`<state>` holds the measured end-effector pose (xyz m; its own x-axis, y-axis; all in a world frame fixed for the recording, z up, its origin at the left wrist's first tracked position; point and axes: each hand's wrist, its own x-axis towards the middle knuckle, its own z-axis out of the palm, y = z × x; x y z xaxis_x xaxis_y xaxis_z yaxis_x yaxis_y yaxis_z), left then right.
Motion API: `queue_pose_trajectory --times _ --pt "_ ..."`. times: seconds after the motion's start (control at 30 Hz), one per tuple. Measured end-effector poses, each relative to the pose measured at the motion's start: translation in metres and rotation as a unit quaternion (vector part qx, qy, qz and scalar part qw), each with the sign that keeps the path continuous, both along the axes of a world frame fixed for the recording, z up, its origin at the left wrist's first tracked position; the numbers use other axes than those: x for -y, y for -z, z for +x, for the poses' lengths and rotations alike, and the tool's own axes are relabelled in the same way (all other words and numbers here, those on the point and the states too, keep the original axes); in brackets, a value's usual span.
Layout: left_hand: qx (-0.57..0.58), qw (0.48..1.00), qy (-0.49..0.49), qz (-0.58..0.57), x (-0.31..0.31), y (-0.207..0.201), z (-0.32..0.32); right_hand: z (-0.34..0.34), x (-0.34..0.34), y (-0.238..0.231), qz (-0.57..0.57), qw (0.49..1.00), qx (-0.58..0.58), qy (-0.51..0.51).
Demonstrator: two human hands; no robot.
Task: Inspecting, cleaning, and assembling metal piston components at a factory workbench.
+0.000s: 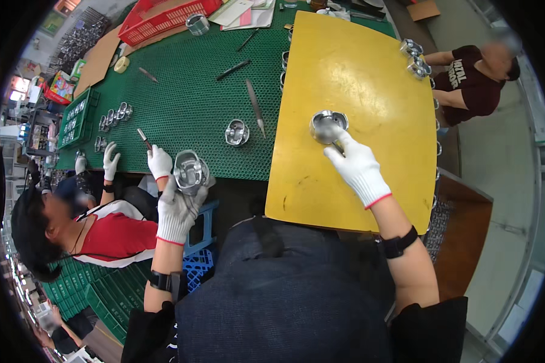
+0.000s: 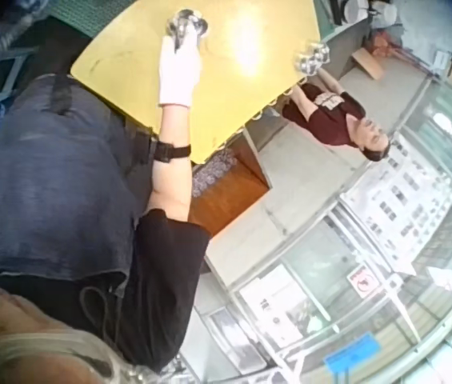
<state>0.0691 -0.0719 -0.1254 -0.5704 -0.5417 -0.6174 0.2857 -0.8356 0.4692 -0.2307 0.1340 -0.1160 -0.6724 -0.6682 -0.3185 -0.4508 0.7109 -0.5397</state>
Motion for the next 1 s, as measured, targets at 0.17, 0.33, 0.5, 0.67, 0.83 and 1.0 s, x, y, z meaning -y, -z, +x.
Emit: queue_pose_trajectory --times 0.17,0.33,0.5,0.67,0.83,1.0 --pt "0.096 0.995 -0.015 -0.008 0.056 0.121 0.024 -0.011 0.023 0.039 0.054 0.995 -0.077 -0.012" --pt "0.183 0.983 -0.026 0.005 0.116 0.160 -0.020 -0.006 0.007 0.014 0.116 0.988 -0.099 -0.039" --pt "0.167 0.985 -0.039 -0.034 0.179 0.198 -0.055 0.055 -0.007 -0.079 -0.082 0.950 0.225 0.200" --pt "0.199 0.979 -0.007 -0.047 0.220 0.247 -0.058 0.097 0.002 -0.139 -0.142 0.904 0.304 0.263" --pt "0.434 0.677 0.290 -0.519 0.190 0.209 -0.063 0.108 0.015 -0.156 -0.166 0.918 0.299 0.201" --pt "0.009 0.831 0.161 -0.532 0.088 0.014 -0.072 0.097 0.035 -0.161 -0.179 0.892 0.396 0.125"
